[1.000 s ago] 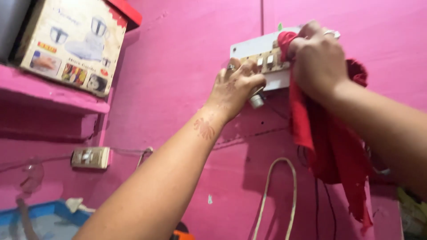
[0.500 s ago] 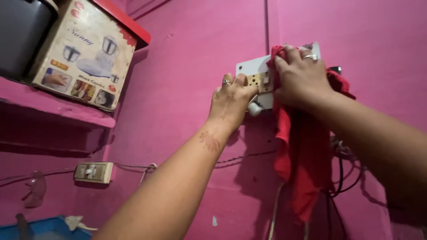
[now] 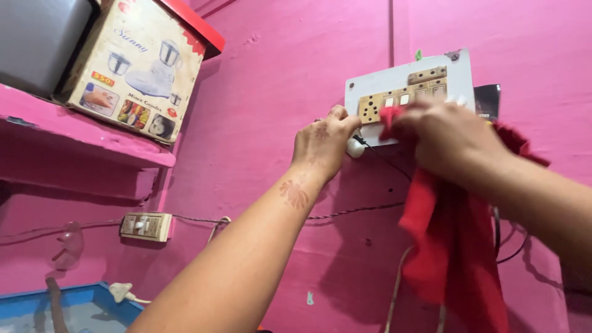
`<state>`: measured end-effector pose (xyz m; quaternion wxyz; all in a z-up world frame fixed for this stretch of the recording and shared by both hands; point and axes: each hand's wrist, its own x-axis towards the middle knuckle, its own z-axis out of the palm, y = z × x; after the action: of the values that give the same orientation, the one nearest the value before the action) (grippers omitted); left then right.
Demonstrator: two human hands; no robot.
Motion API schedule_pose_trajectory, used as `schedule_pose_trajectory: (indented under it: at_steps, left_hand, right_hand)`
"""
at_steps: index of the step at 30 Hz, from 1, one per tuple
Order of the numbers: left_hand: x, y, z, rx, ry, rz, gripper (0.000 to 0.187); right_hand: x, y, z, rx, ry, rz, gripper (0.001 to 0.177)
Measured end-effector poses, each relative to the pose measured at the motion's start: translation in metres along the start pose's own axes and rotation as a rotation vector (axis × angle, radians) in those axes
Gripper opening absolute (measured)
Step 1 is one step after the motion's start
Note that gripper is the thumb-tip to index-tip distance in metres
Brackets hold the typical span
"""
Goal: The person uses a red cloth to wipe two wall-mounted electrical switchboards in a pink-walled room. They clean around the switches and sockets, then plug a white plug into one switchboard and continue wiping the surrounding area.
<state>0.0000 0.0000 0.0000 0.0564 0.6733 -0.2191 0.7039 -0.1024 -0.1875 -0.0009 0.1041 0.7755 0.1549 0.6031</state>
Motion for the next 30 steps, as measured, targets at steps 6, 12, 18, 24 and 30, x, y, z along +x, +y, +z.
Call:
schedule_pose_trajectory:
  at_steps: [6,12,18,24,30]
  left_hand:
    - [-0.002,0.011,-0.014,-0.119,-0.033,-0.085,0.040]
    - [0.002,0.013,-0.010,-0.324,-0.063,-0.136,0.046]
    - [0.006,0.010,-0.006,-0.359,-0.071,-0.117,0.052]
    - [0.003,0.010,-0.020,-0.466,-0.118,-0.164,0.063]
    - [0.010,-0.012,0.002,-0.440,-0.089,-0.146,0.076]
  right_hand:
    - [0.056,0.063,0.039,-0.353,0.434,-0.005,0.059]
    - [0.017,0.031,0.036,-0.305,0.217,0.156,0.055]
    - [-0.001,-0.010,-0.014,-0.150,-0.300,0.297,0.030]
    - [0.038,0.043,0.017,-0.137,0.123,0.200,0.040]
    - [-0.005,0.015,0.036,-0.356,0.131,-0.019,0.046]
